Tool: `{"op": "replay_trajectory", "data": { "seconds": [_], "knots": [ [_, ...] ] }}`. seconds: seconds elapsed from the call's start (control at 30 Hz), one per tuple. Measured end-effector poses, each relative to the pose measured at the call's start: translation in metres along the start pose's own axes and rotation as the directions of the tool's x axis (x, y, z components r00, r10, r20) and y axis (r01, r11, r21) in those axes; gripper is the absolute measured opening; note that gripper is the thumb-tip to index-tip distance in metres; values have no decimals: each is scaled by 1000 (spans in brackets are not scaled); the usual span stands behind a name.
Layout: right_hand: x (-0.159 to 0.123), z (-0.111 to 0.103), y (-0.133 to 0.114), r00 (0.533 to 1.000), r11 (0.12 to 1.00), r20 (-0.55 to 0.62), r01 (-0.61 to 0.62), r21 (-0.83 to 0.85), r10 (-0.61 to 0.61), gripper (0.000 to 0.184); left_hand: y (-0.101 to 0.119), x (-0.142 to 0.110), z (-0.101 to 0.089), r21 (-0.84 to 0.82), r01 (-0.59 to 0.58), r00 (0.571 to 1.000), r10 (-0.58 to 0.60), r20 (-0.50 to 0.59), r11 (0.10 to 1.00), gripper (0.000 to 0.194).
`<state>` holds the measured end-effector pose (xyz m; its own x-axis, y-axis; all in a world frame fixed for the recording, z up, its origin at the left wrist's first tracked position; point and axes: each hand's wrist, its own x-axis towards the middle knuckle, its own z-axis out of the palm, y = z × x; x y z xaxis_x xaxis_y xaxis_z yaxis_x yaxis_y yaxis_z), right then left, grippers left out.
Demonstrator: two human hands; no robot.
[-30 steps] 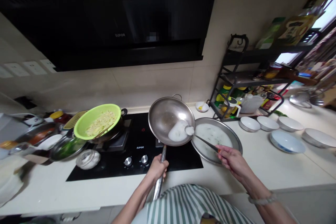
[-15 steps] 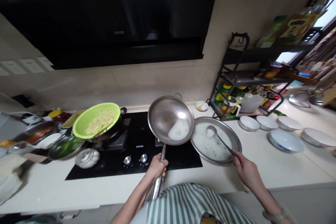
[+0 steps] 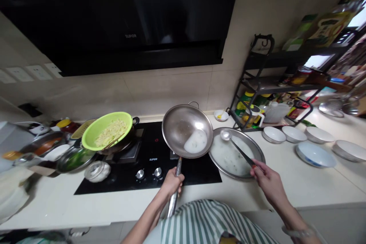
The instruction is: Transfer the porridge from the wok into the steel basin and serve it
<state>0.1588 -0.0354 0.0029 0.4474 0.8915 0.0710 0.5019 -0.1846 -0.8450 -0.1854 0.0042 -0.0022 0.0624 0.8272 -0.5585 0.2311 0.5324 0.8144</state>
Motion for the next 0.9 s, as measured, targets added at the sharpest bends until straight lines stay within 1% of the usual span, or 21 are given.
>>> {"op": "replay_trajectory", "data": {
  "seconds": [0.03, 0.1, 0.23, 0.3, 0.37, 0.43, 0.47, 0.53, 0.6, 0.63, 0.7, 0.77, 0.83, 0.9],
  "knots": [
    [0, 5, -8, 999, 999, 36, -5, 41, 4, 53, 0, 0, 0, -1, 0, 1000, 0, 0, 1000, 17],
    [3, 17, -23, 994, 998, 98, 45, 49, -50, 54, -1, 2, 0, -4, 1, 1000, -1, -1, 1000, 18],
    [15, 47, -45, 957, 962, 171, 254, -99, -235, 44, -3, 3, 0, -4, -2, 1000, 2, -5, 1000, 18],
    [22, 62, -52, 936, 926, 191, 329, -185, -295, 43, -2, 3, 0, -2, -6, 1000, 6, -6, 1000, 19],
    [27, 74, -57, 921, 897, 219, 371, -242, -322, 42, -2, 3, 0, -3, -7, 1000, 7, -5, 1000, 20],
    [30, 83, -61, 918, 897, 249, 368, -244, -309, 42, -1, 2, 0, -4, -1, 1000, 1, -9, 1000, 20],
    [31, 86, -62, 923, 913, 260, 343, -220, -284, 41, 0, 2, 0, -5, 2, 1000, -2, -10, 1000, 20],
    [32, 90, -64, 946, 964, 257, 237, -123, -200, 37, 1, 1, 0, -8, 7, 1000, -7, -8, 1000, 20],
    [32, 90, -66, 967, 997, 244, 74, 24, -78, 30, 1, 1, 0, -10, 5, 1000, -5, -4, 1000, 20],
    [31, 89, -67, 970, 994, 244, -18, 105, -8, 28, 1, 1, 0, -8, 3, 1000, -3, -5, 1000, 20],
    [29, 86, -69, 956, 947, 262, -198, 251, 130, 25, 1, 1, 0, -2, -4, 1000, 4, -11, 1000, 21],
    [26, 81, -72, 927, 878, 297, -330, 347, 231, 26, 1, 1, 0, 3, -9, 1000, 9, -16, 1000, 21],
    [23, 77, -75, 905, 827, 320, -396, 399, 279, 27, 0, 1, 0, 1, -10, 1000, 10, -14, 1000, 20],
    [19, 72, -77, 894, 799, 334, -425, 426, 298, 27, 0, 1, 0, -3, -11, 1000, 11, -10, 1000, 20]
  ]
}}
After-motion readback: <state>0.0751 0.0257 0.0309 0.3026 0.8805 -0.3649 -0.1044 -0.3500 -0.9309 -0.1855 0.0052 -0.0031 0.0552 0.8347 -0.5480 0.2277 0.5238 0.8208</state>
